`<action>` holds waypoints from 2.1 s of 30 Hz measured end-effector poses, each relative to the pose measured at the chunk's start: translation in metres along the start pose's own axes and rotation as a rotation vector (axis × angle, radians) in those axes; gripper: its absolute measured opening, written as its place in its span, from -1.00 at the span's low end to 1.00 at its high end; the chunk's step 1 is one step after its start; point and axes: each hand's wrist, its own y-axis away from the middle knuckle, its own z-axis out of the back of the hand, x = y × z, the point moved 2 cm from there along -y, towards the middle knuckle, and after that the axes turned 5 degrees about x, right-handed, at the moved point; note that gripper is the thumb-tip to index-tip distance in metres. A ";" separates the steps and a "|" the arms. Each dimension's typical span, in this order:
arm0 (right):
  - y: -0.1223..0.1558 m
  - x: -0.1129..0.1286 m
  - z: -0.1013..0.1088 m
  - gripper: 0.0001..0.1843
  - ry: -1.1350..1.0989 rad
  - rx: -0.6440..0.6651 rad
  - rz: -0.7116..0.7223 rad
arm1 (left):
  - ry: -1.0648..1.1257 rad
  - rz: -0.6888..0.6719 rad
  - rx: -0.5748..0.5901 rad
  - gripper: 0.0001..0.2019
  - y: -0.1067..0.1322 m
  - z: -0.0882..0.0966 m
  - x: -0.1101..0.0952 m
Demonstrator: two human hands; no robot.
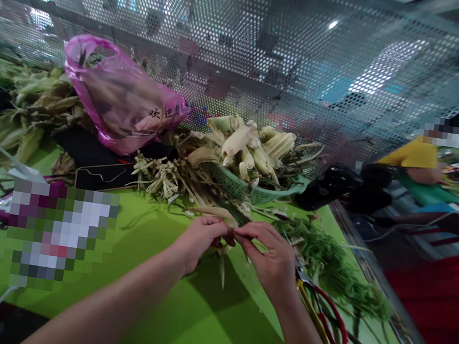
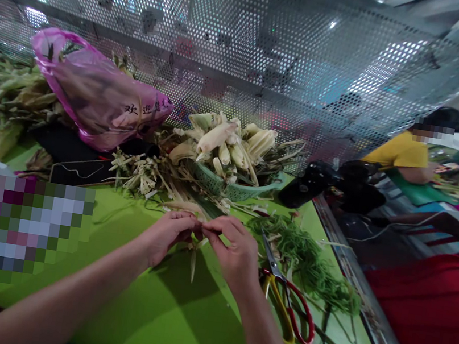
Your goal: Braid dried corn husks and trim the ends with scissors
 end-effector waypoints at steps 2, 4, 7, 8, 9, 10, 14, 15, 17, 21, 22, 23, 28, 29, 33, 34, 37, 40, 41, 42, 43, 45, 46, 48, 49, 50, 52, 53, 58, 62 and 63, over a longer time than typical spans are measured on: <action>0.001 -0.002 0.000 -0.91 0.003 0.001 -0.002 | 0.015 -0.001 0.000 -0.93 0.001 0.000 0.000; 0.001 -0.002 0.000 -0.92 0.008 0.007 -0.011 | 0.027 -0.005 0.012 -0.95 0.002 -0.001 -0.001; 0.000 -0.002 0.000 -0.93 0.011 0.014 -0.039 | 0.036 -0.010 0.042 -0.94 0.002 -0.001 -0.001; 0.000 -0.002 0.000 -0.94 0.011 0.014 -0.049 | 0.038 -0.016 0.045 -0.93 0.002 -0.001 -0.001; -0.001 -0.002 0.000 -0.94 0.011 0.015 -0.057 | 0.042 -0.023 0.041 -0.91 0.002 -0.001 -0.001; -0.001 -0.001 0.000 -0.94 0.009 0.015 -0.064 | 0.045 -0.029 0.030 -0.90 0.001 -0.001 0.000; -0.001 0.001 -0.003 -0.92 -0.022 0.017 -0.112 | 0.047 -0.034 -0.035 -0.88 0.001 -0.001 0.001; -0.001 0.002 -0.004 -0.92 -0.035 0.013 -0.131 | 0.039 -0.034 -0.044 -0.87 0.002 -0.001 0.001; -0.001 0.003 -0.005 -0.91 -0.060 0.003 -0.167 | 0.016 -0.055 -0.075 -0.88 0.003 -0.001 -0.001; -0.001 0.004 -0.005 -0.90 -0.081 -0.025 -0.220 | -0.088 -0.122 -0.024 -0.93 0.003 -0.002 -0.006; -0.001 0.003 -0.005 -0.91 -0.085 -0.028 -0.232 | -0.112 -0.130 -0.003 -0.93 0.003 -0.002 -0.006; -0.001 0.003 -0.005 -0.91 -0.091 -0.028 -0.242 | -0.130 -0.133 0.009 -0.93 0.002 -0.003 -0.006; 0.001 0.001 -0.005 -0.96 -0.118 -0.072 -0.202 | -0.089 -0.098 -0.024 -0.93 -0.001 -0.001 -0.001; 0.001 0.001 -0.005 -0.97 -0.109 -0.072 -0.171 | -0.063 -0.082 -0.035 -0.92 -0.002 0.000 0.000; 0.002 0.000 -0.005 -0.95 -0.063 -0.024 -0.056 | 0.059 -0.029 -0.046 -0.84 -0.002 0.002 0.003; 0.002 0.000 -0.005 -0.94 -0.056 -0.022 -0.032 | 0.088 -0.024 -0.046 -0.82 -0.002 0.002 0.004; 0.002 0.000 -0.005 -0.93 -0.032 -0.032 0.016 | 0.136 0.009 -0.094 -0.82 -0.001 0.003 0.007; 0.002 0.000 -0.005 -0.94 -0.019 -0.035 0.013 | 0.104 0.008 -0.091 -0.94 -0.001 0.003 0.008; 0.002 0.000 -0.005 -0.94 -0.019 -0.031 0.004 | 0.089 -0.013 -0.066 -0.94 -0.002 0.003 0.007; 0.001 -0.001 -0.005 -0.95 -0.021 -0.027 -0.008 | 0.078 -0.035 -0.041 -0.92 -0.002 0.002 0.007; 0.001 -0.002 -0.005 -0.95 -0.024 -0.024 -0.019 | 0.072 -0.048 -0.028 -0.91 -0.002 0.002 0.006; 0.001 -0.003 -0.006 -0.96 -0.029 -0.014 -0.044 | 0.068 -0.038 -0.039 -0.90 -0.001 0.001 0.006; 0.001 -0.004 -0.006 -0.96 -0.032 -0.010 -0.056 | 0.070 -0.028 -0.051 -0.91 -0.001 0.001 0.006; 0.001 -0.004 -0.006 -0.96 -0.043 -0.001 -0.085 | 0.072 -0.022 -0.065 -0.92 0.001 0.000 0.005; 0.001 -0.004 -0.007 -0.96 -0.051 0.002 -0.105 | 0.070 -0.021 -0.065 -0.93 0.001 -0.001 0.005; 0.001 -0.003 -0.007 -0.94 -0.062 0.002 -0.127 | 0.069 -0.018 -0.069 -0.94 0.002 -0.002 0.003; 0.001 -0.002 -0.008 -0.91 -0.092 -0.003 -0.180 | 0.068 -0.026 -0.067 -0.95 0.003 -0.002 0.001; 0.001 -0.002 -0.009 -0.89 -0.113 -0.004 -0.207 | 0.060 -0.040 -0.059 -0.94 0.003 -0.003 0.000; 0.001 0.000 -0.010 -0.85 -0.239 -0.004 -0.334 | -0.025 -0.150 0.021 -0.86 0.004 -0.004 -0.005; 0.002 -0.001 -0.010 -0.83 -0.321 0.005 -0.382 | -0.101 -0.160 0.025 -0.88 0.006 -0.006 -0.008; 0.003 -0.002 -0.010 -0.84 -0.327 0.002 -0.381 | -0.124 -0.154 0.022 -0.88 0.007 -0.007 -0.009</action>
